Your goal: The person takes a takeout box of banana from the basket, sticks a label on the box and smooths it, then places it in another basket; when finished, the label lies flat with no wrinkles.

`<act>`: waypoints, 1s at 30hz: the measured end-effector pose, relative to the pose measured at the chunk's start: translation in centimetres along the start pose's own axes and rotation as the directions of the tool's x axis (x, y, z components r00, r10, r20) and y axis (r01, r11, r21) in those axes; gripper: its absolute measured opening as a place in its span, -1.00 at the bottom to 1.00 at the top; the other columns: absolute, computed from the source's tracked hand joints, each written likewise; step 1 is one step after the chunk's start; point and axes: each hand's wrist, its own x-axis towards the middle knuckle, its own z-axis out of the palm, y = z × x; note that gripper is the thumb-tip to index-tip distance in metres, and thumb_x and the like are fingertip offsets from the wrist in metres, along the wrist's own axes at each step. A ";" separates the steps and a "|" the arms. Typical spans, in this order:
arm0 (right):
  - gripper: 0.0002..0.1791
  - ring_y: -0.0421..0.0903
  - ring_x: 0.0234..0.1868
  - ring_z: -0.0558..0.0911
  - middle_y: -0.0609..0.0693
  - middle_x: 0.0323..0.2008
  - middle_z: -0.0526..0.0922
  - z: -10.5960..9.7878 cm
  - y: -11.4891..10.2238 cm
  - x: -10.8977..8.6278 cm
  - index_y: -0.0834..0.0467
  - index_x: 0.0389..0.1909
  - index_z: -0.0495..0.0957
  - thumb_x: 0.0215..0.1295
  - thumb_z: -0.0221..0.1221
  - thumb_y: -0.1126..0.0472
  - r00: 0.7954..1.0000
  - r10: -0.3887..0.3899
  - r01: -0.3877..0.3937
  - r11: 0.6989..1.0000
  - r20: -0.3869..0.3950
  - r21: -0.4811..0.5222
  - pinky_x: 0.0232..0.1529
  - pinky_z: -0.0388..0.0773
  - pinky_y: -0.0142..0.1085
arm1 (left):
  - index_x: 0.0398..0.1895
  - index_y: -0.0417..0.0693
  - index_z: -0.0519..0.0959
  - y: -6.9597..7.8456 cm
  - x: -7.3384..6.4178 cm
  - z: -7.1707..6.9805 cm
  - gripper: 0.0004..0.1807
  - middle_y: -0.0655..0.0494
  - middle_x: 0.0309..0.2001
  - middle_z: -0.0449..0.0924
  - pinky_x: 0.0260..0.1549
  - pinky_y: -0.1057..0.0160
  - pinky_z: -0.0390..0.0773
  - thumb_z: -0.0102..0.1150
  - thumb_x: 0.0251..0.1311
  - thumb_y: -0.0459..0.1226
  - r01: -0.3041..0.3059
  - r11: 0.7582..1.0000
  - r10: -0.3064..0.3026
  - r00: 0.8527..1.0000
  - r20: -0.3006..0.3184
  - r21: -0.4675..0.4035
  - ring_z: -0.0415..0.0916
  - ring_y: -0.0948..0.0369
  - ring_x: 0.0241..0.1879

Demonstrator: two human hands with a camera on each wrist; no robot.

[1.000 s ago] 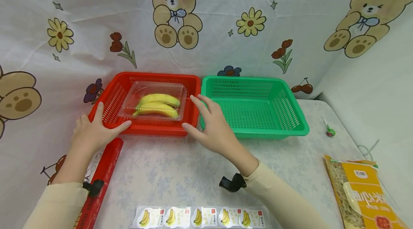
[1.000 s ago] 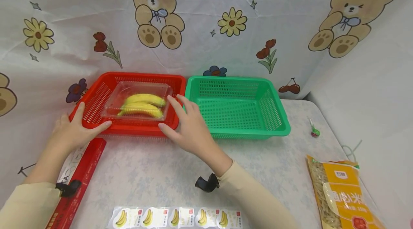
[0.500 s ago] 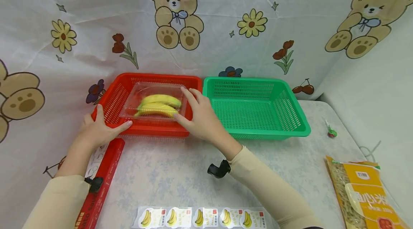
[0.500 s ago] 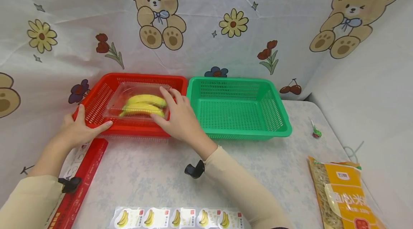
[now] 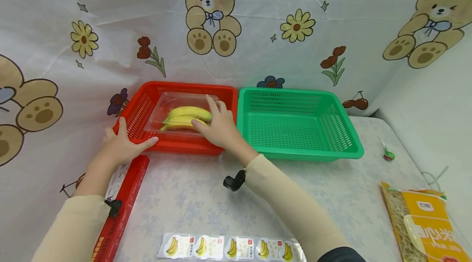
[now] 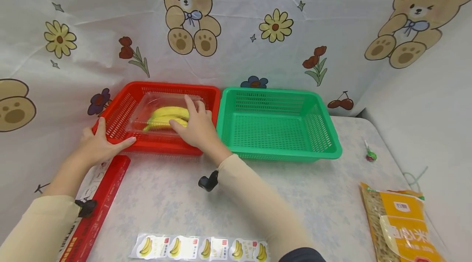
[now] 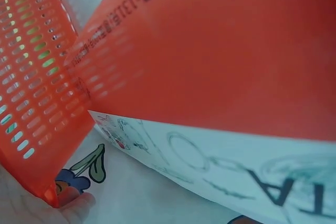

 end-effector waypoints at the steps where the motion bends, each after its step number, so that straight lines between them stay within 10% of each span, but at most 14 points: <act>1: -0.03 0.12 0.45 0.19 0.02 0.51 0.06 0.2 0.0 0.3 -0.23 0.58 -0.14 0.28 0.12 -0.34 1.000 0.015 -0.015 1.000 0.003 -0.002 0.26 0.46 0.12 | 0.48 -0.17 -0.68 0.0 0.0 0.0 0.55 -0.68 0.35 -0.34 -0.03 -0.49 0.40 -0.03 -0.12 0.61 0.001 1.000 -0.001 1.000 -0.001 -0.002 -0.07 -0.48 0.19; 30: 0.07 0.30 0.31 0.37 0.23 0.50 -0.03 4.0 0.5 3.8 -0.33 0.58 -0.33 0.23 0.09 -0.43 0.956 0.292 -0.292 0.956 0.038 -0.012 0.27 0.43 0.18 | 0.50 -0.15 -0.65 0.1 -0.1 0.1 0.52 -0.67 0.33 -0.27 -0.04 -0.46 0.46 0.00 -0.09 0.58 0.017 1.000 -0.017 1.000 -0.016 -0.006 -0.03 -0.47 0.16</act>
